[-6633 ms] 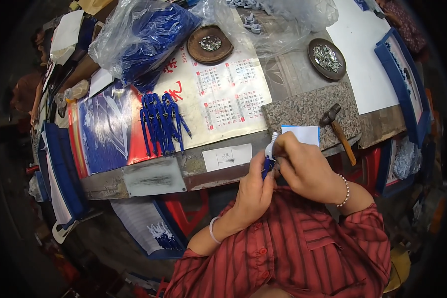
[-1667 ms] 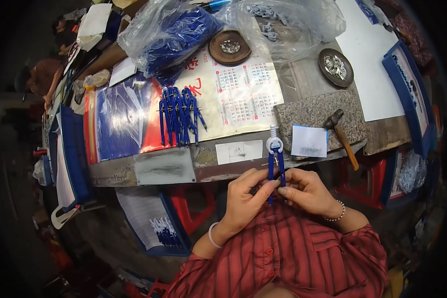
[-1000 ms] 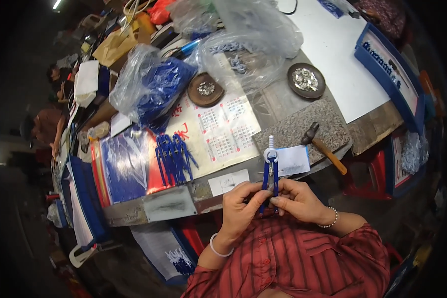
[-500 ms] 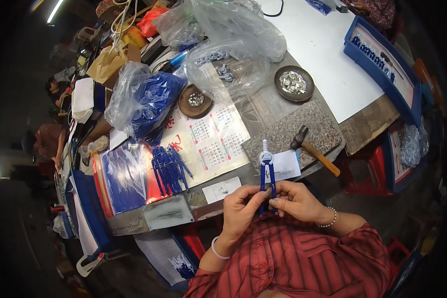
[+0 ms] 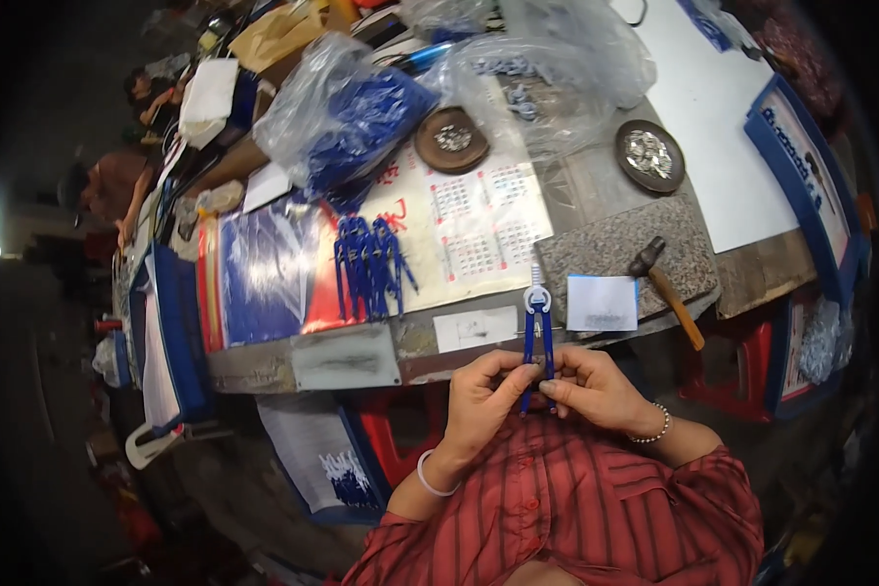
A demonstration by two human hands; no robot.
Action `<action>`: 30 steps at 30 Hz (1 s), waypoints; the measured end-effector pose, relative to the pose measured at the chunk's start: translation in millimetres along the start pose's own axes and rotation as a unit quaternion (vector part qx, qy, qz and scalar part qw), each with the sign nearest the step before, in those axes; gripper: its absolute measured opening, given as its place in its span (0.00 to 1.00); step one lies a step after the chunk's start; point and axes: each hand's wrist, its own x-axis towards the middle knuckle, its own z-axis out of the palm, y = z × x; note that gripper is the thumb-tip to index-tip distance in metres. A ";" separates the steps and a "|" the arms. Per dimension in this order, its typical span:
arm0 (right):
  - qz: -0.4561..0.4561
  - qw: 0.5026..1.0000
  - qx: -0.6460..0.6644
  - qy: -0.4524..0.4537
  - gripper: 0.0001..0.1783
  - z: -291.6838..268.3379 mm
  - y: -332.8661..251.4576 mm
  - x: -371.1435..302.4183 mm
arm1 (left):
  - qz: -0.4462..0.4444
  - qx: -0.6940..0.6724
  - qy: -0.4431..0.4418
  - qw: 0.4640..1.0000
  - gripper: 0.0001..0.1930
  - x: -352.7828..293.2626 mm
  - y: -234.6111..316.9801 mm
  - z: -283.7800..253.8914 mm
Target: Manually assembling small blue plastic hardware components by inserting white plastic parts and metal rings, then securing them with a hammer.
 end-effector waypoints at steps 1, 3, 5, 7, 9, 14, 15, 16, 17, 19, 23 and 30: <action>0.008 1.000 -0.006 -0.007 0.09 3.1 0.5 2.1 | -0.017 -0.022 0.005 1.000 0.06 -4.3 1.3 -2.8; 0.021 0.999 -0.026 -0.030 0.09 9.9 0.1 6.5 | -0.014 -0.017 0.029 0.999 0.06 -12.7 -3.7 -10.9; 0.035 0.997 -0.049 -0.057 0.09 17.1 2.8 12.9 | -0.008 -0.038 0.051 0.998 0.06 -23.2 -6.2 -17.6; 0.038 0.991 -0.105 -0.078 0.10 23.4 8.1 20.8 | -0.009 -0.045 0.083 0.995 0.06 -35.5 -15.6 -27.1; 0.052 0.985 -0.128 -0.102 0.11 33.2 5.7 28.2 | 0.008 -0.045 0.119 0.992 0.07 -49.0 -27.2 -38.6; 0.060 0.972 -0.181 -0.136 0.10 52.1 17.8 46.9 | -0.007 -0.080 0.261 0.962 0.06 -84.2 -49.1 -83.9; 0.049 0.970 -0.186 -0.147 0.09 59.1 20.6 43.9 | -0.004 -0.055 0.308 0.950 0.06 -103.5 -53.3 -94.7; 0.068 0.967 -0.196 -0.147 0.09 59.9 24.1 45.1 | -0.011 -0.039 0.339 0.940 0.07 -113.5 -57.7 -107.6; 0.078 0.961 -0.220 -0.146 0.09 64.8 23.6 46.4 | -0.022 -0.052 0.382 0.922 0.07 -123.4 -58.6 -118.5; 0.094 0.951 -0.255 -0.146 0.09 73.0 22.0 47.6 | -0.034 -0.046 0.451 0.891 0.07 -150.7 -81.3 -149.0; 0.054 0.923 -0.333 -0.184 0.09 87.4 30.5 52.4 | -0.066 0.026 0.550 0.832 0.08 -229.6 -136.6 -206.8; -0.019 0.855 -0.454 -0.251 0.10 115.3 38.4 55.4 | -0.209 0.174 0.518 0.811 0.11 -325.9 -209.0 -260.1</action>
